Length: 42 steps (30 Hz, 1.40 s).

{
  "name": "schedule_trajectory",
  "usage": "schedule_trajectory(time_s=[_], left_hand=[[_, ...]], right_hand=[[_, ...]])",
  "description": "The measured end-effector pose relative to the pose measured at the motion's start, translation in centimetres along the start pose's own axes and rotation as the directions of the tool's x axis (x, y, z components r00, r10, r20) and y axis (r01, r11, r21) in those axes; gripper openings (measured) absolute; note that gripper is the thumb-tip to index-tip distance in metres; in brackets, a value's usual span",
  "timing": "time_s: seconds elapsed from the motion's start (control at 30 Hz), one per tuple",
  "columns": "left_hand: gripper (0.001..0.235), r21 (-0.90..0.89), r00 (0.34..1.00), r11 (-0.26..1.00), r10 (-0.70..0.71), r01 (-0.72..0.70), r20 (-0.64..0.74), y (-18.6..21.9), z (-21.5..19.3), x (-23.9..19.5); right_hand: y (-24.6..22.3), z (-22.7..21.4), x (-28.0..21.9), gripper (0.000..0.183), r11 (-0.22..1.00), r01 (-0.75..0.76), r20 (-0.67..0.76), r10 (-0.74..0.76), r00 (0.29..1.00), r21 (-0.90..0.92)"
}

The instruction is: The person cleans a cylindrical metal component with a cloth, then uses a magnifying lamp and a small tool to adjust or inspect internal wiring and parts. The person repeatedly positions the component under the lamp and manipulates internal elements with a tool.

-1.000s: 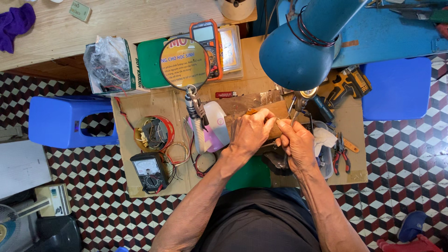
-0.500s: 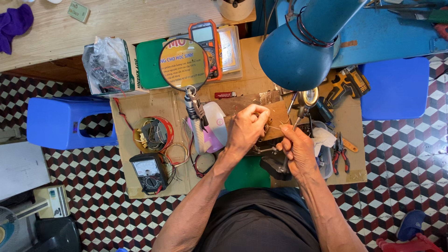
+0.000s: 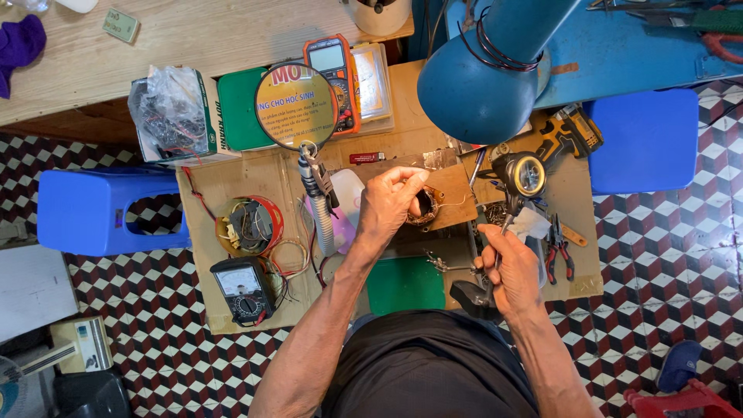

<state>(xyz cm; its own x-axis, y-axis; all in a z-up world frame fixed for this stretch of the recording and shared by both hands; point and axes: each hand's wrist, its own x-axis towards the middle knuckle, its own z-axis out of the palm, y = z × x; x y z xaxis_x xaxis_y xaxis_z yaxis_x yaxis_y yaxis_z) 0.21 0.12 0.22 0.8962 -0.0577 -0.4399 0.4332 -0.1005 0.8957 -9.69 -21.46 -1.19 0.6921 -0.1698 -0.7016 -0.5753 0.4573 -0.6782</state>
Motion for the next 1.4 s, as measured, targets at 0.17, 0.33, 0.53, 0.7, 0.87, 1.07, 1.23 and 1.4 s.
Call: schedule_trajectory(time_s=[0.17, 0.33, 0.53, 0.7, 0.87, 1.07, 1.23, 1.4], left_hand=[[0.029, -0.1, 1.0, 0.995, -0.005, 0.007, 0.02, 0.0, 0.1, 0.3], [0.028, -0.125, 1.0, 0.992, 0.009, -0.007, 0.015, 0.0, 0.3, 1.0], [0.027, -0.065, 0.998, 0.996, 0.063, -0.061, 0.026, 0.1, 0.5, 1.9], [0.028, -0.08, 0.997, 0.995, 0.065, -0.062, 0.035, -0.3, 0.7, 2.2], [0.03, -0.14, 0.996, 0.988, 0.071, -0.063, 0.049, -0.8, 1.0, 2.5], [0.034, -0.057, 0.996, 0.996, 0.069, -0.066, 0.056, 0.0, 0.7, 2.1], [0.039, 0.031, 0.991, 0.991, 0.132, -0.131, -0.016, 1.1, -1.7, -0.5], [0.038, -0.041, 0.979, 0.995, 0.086, -0.095, -0.185, 0.1, -3.4, -6.3]], right_hand=[[-0.2, -1.6, -1.4, 0.032, 0.999, -0.003, 0.019, 0.004, 1.0, -0.047], [0.0, -2.9, -2.1, 0.041, 0.99, -0.048, 0.047, 0.055, 0.997, -0.13], [0.9, -3.6, -2.8, 0.042, 0.985, -0.058, 0.118, 0.078, 0.99, -0.161], [1.4, -3.4, -3.2, 0.041, 0.98, -0.08, 0.124, 0.104, 0.987, -0.185], [1.1, -3.1, -3.5, 0.041, 0.975, -0.061, 0.135, 0.091, 0.987, -0.213], [0.4, -2.6, -4.2, 0.043, 0.957, -0.051, 0.12, 0.088, 0.989, -0.285], [0.5, -2.1, -5.3, 0.043, 0.927, 0.071, 0.14, -0.02, 0.99, -0.369], [0.9, -1.7, -6.3, 0.041, 0.911, 0.137, 0.088, -0.112, 0.99, -0.388]])
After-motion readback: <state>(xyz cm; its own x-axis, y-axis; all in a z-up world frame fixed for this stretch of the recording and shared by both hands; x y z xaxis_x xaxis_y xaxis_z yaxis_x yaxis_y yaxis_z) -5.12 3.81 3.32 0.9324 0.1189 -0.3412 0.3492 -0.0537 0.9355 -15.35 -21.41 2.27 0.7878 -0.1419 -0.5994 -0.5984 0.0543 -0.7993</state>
